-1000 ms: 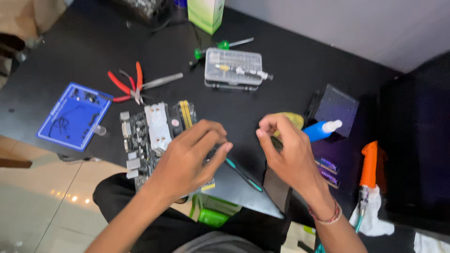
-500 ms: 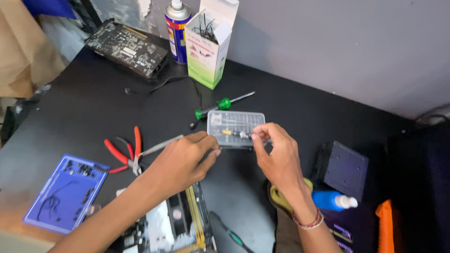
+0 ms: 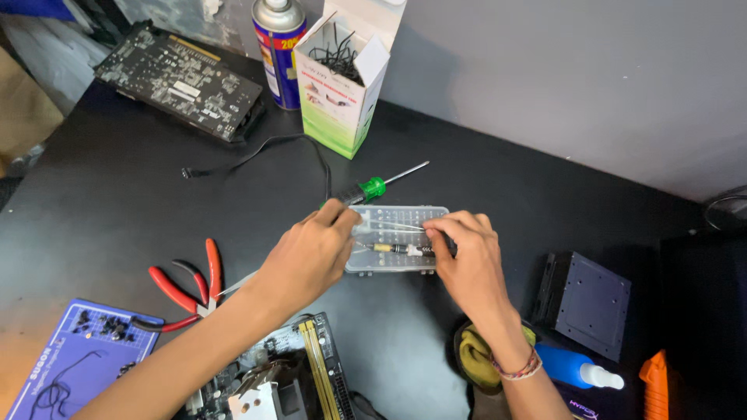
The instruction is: The person cleans a motherboard using a cotton swab wrapped around tweezers. They wipe various areas including the CPU socket and heatsink, then rotate the board to access different sections.
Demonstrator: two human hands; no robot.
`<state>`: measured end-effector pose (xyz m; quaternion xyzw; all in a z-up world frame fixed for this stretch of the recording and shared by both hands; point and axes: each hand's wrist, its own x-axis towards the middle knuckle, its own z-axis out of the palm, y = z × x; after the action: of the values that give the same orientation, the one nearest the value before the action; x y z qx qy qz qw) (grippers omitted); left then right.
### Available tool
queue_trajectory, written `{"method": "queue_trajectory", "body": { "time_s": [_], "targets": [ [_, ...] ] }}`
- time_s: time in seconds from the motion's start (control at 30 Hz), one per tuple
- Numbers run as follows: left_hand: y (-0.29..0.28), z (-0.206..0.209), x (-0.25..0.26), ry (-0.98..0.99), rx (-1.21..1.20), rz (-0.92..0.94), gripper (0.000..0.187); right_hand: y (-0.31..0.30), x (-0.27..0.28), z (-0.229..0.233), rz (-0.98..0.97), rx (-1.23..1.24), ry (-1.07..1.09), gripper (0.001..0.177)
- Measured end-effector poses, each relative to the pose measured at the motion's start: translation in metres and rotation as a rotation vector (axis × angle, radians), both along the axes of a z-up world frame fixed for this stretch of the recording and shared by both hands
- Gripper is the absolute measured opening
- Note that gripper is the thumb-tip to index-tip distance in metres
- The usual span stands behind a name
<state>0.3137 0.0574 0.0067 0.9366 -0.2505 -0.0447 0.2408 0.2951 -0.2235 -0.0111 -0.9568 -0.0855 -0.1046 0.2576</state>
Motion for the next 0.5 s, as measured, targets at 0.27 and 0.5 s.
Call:
{"method": "queue_trajectory", "body": {
  "time_s": [0.27,0.5],
  "targets": [
    [0.001,0.022,-0.012,-0.003,-0.393,0.019,0.015,-0.002,-0.042,0.036,-0.005,0.18,0.086,0.012],
    [0.0,0.073,-0.08,0.034,-0.645,-0.228,0.025,-0.044,-0.135,0.027,0.022,0.943,0.788,0.024]
  ]
}}
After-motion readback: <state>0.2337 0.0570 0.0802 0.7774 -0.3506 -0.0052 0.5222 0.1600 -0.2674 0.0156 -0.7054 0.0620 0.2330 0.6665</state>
